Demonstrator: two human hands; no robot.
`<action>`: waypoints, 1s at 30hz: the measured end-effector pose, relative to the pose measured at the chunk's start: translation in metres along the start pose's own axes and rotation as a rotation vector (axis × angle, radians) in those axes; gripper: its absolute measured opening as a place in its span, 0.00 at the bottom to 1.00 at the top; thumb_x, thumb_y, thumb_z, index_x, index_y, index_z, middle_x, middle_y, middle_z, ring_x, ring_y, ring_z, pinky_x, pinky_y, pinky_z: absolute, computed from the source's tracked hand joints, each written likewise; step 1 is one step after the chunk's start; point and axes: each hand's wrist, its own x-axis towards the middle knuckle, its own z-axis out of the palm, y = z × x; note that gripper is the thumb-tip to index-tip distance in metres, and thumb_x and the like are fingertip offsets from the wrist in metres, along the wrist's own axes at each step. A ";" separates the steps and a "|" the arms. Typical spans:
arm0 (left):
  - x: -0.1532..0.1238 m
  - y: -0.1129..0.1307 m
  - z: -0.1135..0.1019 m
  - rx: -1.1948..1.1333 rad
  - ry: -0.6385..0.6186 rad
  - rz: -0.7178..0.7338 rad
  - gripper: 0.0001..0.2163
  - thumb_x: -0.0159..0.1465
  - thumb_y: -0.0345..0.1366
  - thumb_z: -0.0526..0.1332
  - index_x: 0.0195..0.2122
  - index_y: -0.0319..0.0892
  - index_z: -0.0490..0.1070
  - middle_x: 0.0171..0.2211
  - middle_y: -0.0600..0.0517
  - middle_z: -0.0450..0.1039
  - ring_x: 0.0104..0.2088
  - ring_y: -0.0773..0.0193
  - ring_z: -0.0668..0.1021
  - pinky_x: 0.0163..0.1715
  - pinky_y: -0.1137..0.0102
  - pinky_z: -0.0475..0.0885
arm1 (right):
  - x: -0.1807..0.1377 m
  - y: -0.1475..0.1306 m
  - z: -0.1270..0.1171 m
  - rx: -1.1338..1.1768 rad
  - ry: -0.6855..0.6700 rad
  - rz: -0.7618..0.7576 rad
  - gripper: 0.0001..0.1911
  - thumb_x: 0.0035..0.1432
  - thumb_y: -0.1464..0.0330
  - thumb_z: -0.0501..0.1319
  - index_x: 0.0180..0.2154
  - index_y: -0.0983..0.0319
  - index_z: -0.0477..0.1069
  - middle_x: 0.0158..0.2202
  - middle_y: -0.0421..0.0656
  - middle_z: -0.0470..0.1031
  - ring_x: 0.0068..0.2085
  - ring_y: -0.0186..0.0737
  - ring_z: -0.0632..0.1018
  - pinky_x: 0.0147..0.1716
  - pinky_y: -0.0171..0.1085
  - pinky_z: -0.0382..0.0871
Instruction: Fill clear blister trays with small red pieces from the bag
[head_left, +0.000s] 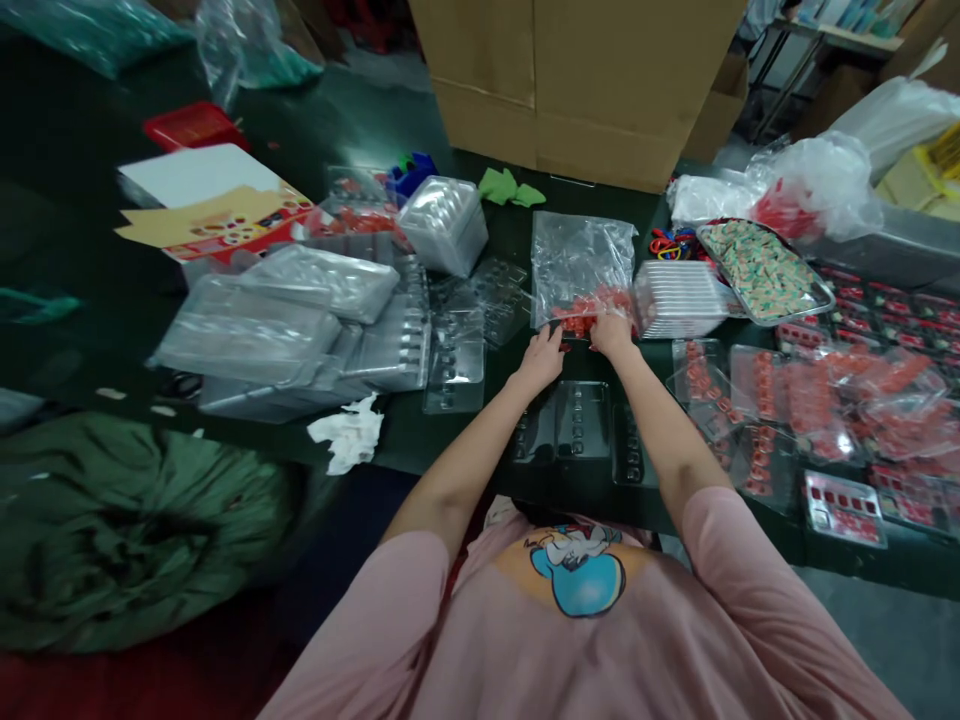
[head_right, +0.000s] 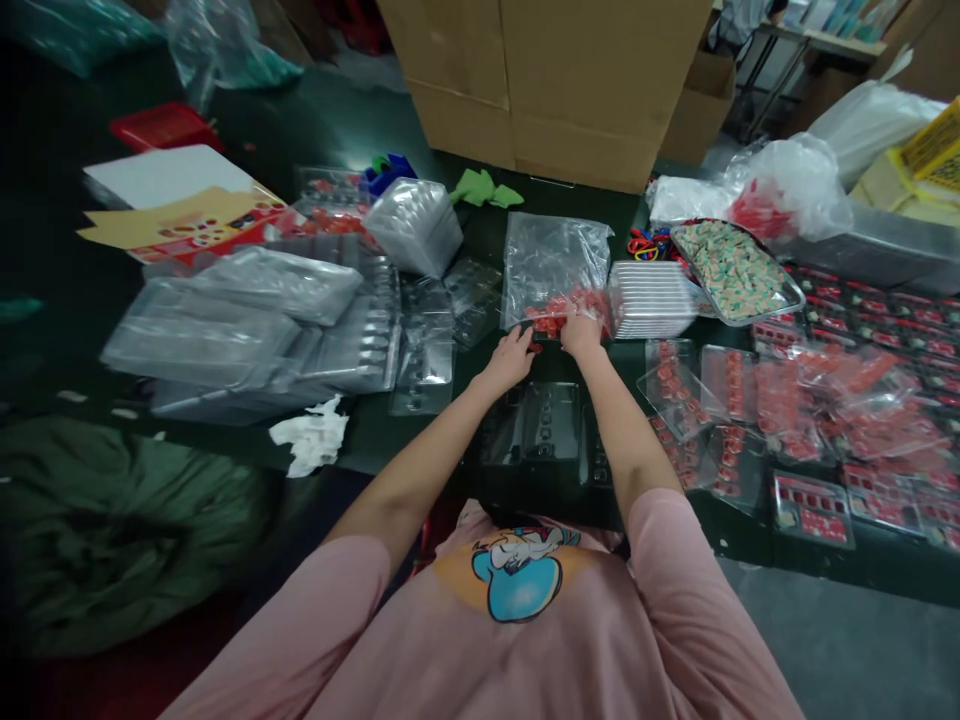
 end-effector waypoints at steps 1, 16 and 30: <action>0.005 -0.003 0.003 -0.024 0.004 0.010 0.28 0.64 0.30 0.56 0.65 0.33 0.57 0.62 0.33 0.60 0.57 0.47 0.70 0.57 0.57 0.65 | 0.004 -0.001 0.002 0.019 0.000 -0.023 0.30 0.60 0.74 0.54 0.64 0.65 0.59 0.66 0.58 0.58 0.61 0.58 0.66 0.58 0.54 0.61; -0.017 -0.011 -0.009 -0.357 0.077 0.024 0.07 0.58 0.27 0.61 0.36 0.41 0.77 0.35 0.46 0.75 0.39 0.56 0.76 0.45 0.64 0.68 | -0.067 0.024 0.009 0.202 0.083 -0.188 0.25 0.60 0.69 0.60 0.59 0.63 0.67 0.59 0.54 0.69 0.58 0.54 0.68 0.56 0.53 0.64; -0.061 0.024 -0.015 -1.709 -0.126 -0.433 0.15 0.50 0.39 0.74 0.33 0.39 0.71 0.24 0.56 0.70 0.24 0.75 0.71 0.25 0.79 0.64 | -0.113 -0.025 0.000 0.843 0.130 -0.292 0.13 0.61 0.65 0.59 0.45 0.61 0.76 0.40 0.45 0.77 0.40 0.39 0.77 0.43 0.39 0.72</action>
